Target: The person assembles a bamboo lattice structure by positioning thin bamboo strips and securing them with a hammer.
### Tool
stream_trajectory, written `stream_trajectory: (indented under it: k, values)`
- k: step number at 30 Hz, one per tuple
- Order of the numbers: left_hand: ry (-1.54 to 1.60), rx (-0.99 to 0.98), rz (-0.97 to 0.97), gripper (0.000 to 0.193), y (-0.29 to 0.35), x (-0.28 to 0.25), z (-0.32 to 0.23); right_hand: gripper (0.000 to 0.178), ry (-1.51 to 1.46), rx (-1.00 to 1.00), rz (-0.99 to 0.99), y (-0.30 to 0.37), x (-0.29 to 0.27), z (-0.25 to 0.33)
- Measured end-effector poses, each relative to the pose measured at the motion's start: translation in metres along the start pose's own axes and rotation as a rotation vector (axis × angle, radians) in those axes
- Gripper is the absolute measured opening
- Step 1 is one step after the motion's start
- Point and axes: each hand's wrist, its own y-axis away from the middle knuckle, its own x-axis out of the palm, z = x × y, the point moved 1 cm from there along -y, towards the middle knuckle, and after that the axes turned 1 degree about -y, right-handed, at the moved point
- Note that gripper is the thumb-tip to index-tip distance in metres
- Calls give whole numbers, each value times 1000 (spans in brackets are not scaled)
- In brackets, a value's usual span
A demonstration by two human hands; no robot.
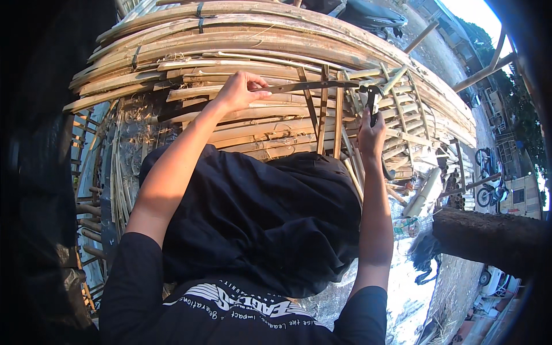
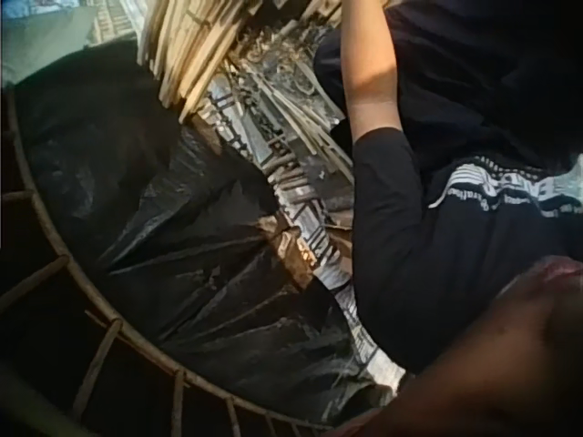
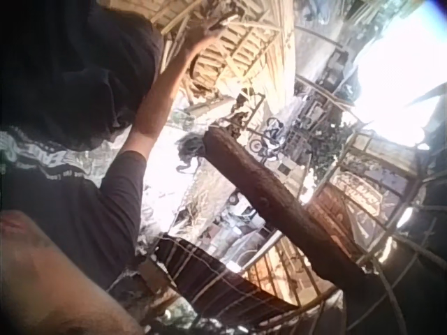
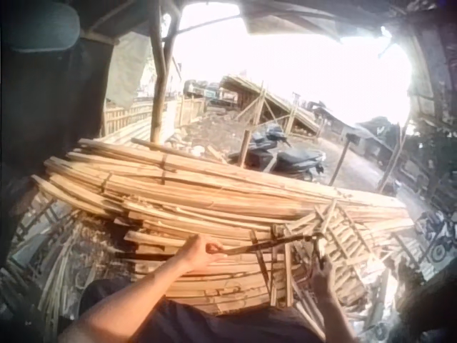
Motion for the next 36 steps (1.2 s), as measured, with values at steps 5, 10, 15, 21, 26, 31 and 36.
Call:
stream_trajectory:
  k: [5, 10, 15, 21, 26, 31, 36]
  values:
    - [-69, 92, -21, 30, -7, -51, -68, 29, -132, -42, -60, -3, -26, 61]
    - [-56, 224, -169, 23, -5, -82, -98, 27, -399, -33, -152, 2, -26, 93]
    - [-3, 213, -207, 15, 1, -125, -133, 25, -584, -32, -199, 9, -24, 117]
    - [35, 244, -316, 15, 6, -177, -143, 25, -537, -28, -165, 10, -3, 120]
    - [21, 290, -376, 15, 22, -201, -152, 30, -546, -54, -76, 18, 15, 124]
    - [-140, 209, -381, 13, 41, -217, -158, 34, -616, -66, -55, 17, 46, 132]
    - [-245, 227, -370, 12, 55, -216, -145, 33, -616, -106, -73, 28, 66, 173]
